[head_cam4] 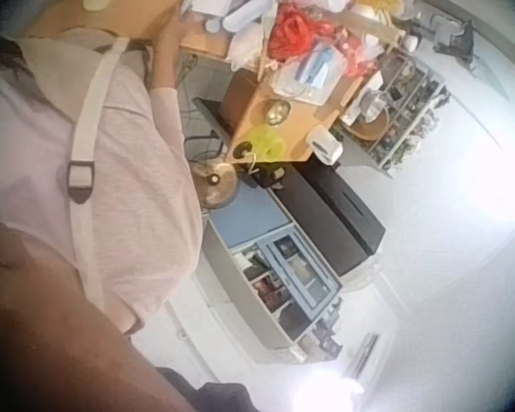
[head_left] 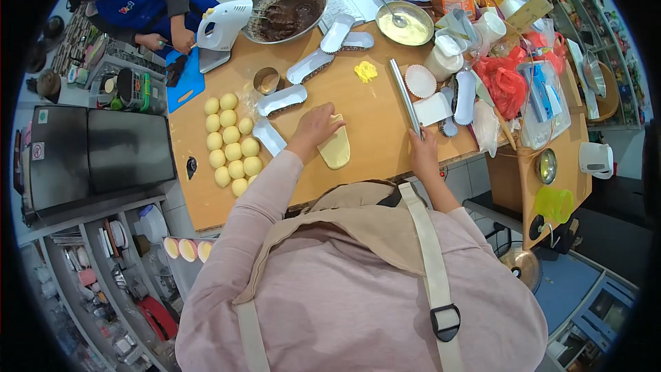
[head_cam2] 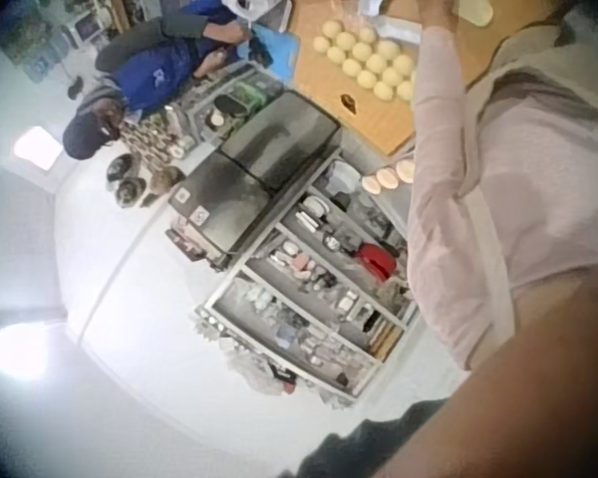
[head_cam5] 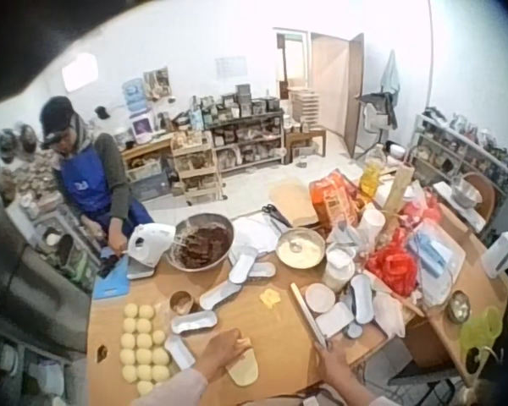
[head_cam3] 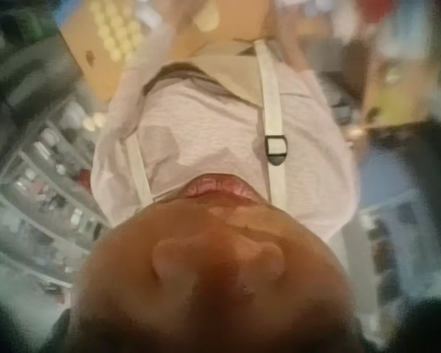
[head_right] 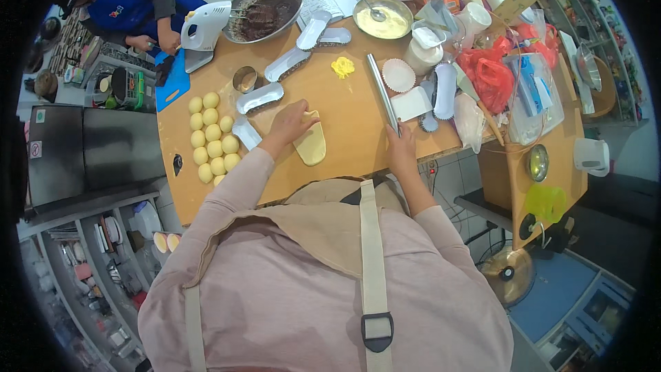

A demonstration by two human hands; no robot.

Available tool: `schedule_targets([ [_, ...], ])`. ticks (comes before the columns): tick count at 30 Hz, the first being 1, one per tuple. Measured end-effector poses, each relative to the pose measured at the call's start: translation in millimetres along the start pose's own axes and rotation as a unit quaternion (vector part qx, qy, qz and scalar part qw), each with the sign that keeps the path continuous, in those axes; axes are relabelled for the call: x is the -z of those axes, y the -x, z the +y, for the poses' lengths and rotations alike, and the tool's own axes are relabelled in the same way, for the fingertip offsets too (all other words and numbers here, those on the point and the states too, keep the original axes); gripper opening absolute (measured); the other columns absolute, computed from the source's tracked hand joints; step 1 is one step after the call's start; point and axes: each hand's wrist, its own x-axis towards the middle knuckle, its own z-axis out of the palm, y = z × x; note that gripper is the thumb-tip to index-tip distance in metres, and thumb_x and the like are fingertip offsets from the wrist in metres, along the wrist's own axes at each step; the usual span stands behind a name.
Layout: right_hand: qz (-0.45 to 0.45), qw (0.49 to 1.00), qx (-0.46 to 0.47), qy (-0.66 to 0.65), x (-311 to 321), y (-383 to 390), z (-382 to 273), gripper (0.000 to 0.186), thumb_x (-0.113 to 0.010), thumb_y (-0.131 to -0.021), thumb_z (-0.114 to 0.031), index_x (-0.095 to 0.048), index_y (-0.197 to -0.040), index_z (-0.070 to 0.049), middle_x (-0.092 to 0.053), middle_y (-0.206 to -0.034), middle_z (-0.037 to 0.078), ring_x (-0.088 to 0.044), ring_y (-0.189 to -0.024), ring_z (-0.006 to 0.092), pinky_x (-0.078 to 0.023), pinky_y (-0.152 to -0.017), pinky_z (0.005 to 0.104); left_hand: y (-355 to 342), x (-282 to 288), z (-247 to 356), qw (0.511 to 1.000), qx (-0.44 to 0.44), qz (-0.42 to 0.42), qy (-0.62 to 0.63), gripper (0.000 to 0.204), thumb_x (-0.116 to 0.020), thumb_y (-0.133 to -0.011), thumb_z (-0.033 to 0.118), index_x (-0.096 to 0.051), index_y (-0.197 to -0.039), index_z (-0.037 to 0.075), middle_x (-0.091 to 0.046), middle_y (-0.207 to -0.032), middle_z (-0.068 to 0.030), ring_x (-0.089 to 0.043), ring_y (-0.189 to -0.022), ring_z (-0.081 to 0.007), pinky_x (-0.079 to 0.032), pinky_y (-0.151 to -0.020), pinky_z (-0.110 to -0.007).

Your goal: The person uses a rolling pin to flatten dough, rolls the flattened dough into a cylinder, and places it into an individual paper baking liner. The person repeats this process for multiple pieces of dough, placing each filled liner onto a baking sheet.

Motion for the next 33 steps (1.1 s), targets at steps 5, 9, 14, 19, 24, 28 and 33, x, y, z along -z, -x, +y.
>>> schedule_targets([
  [5,-0.034,0.998,-0.012,0.057,9,-3,-5,0.051,-0.057,-0.081,-0.002,-0.056,-0.130,-0.013,-0.041,-0.140,0.018,-0.043,-0.124,0.0378,-0.038,-0.100,0.0492,-8,6,9,0.993,-0.068,0.039,-0.085,0.037,-0.065,-0.086,0.042,-0.048,-0.081,0.010,-0.060,-0.074,-0.0069,-0.062,-0.070,-0.0276,-0.048,-0.057,-0.040],
  [9,-0.021,0.998,0.003,0.061,12,-1,0,0.056,-0.061,-0.077,-0.004,-0.054,-0.131,-0.014,-0.040,-0.143,0.017,-0.041,-0.126,0.0385,-0.035,-0.103,0.0506,-11,26,38,0.979,-0.152,0.094,-0.095,0.038,-0.066,-0.084,0.044,-0.048,-0.077,0.011,-0.056,-0.069,-0.0053,-0.060,-0.064,-0.0248,-0.046,-0.053,-0.037],
  [14,0.017,0.998,0.059,0.021,17,-1,-12,0.051,-0.064,-0.078,-0.009,-0.056,-0.127,-0.013,-0.041,-0.140,0.016,-0.040,-0.126,0.0372,-0.034,-0.103,0.0492,-2,65,79,0.963,-0.225,0.114,-0.092,0.041,-0.069,-0.081,0.044,-0.047,-0.070,0.011,-0.052,-0.064,-0.0050,-0.057,-0.058,-0.0229,-0.044,-0.050,-0.035],
  [19,-0.087,0.942,0.080,-0.315,1,-20,-48,0.037,-0.061,-0.090,-0.026,-0.057,-0.122,-0.007,-0.054,-0.126,0.016,-0.053,-0.112,0.0343,-0.044,-0.094,0.0442,6,108,126,0.936,-0.303,0.170,-0.050,0.043,-0.077,-0.074,0.043,-0.048,-0.070,0.011,-0.049,-0.061,-0.0032,-0.051,-0.052,-0.0209,-0.039,-0.046,-0.033],
  [24,-0.471,0.482,-0.215,-0.707,20,-37,-113,0.048,-0.048,-0.098,-0.048,-0.058,-0.120,-0.006,-0.061,-0.117,0.009,-0.062,-0.103,0.0239,-0.050,-0.090,0.0375,19,146,147,0.928,-0.307,0.211,0.001,0.044,-0.076,-0.072,0.046,-0.049,-0.071,0.011,-0.050,-0.065,-0.0022,-0.051,-0.055,-0.0203,-0.040,-0.048,-0.033],
  [28,-0.478,0.319,-0.155,-0.804,31,-56,-125,0.048,-0.047,-0.098,-0.049,-0.059,-0.118,-0.007,-0.065,-0.112,0.006,-0.065,-0.101,0.0184,-0.053,-0.089,0.0349,39,155,134,0.933,-0.288,0.216,0.019,0.050,-0.078,-0.066,0.051,-0.048,-0.071,0.011,-0.052,-0.067,-0.0027,-0.052,-0.057,-0.0219,-0.039,-0.050,-0.034],
  [33,-0.379,0.612,-0.097,-0.687,69,-81,-123,0.032,-0.055,-0.098,-0.029,-0.060,-0.118,-0.004,-0.067,-0.106,0.002,-0.066,-0.096,0.0137,-0.055,-0.084,0.0301,90,127,97,0.949,-0.232,0.212,0.018,0.057,-0.080,-0.060,0.053,-0.045,-0.075,0.011,-0.056,-0.073,-0.0043,-0.056,-0.068,-0.0259,-0.046,-0.063,-0.037],
])
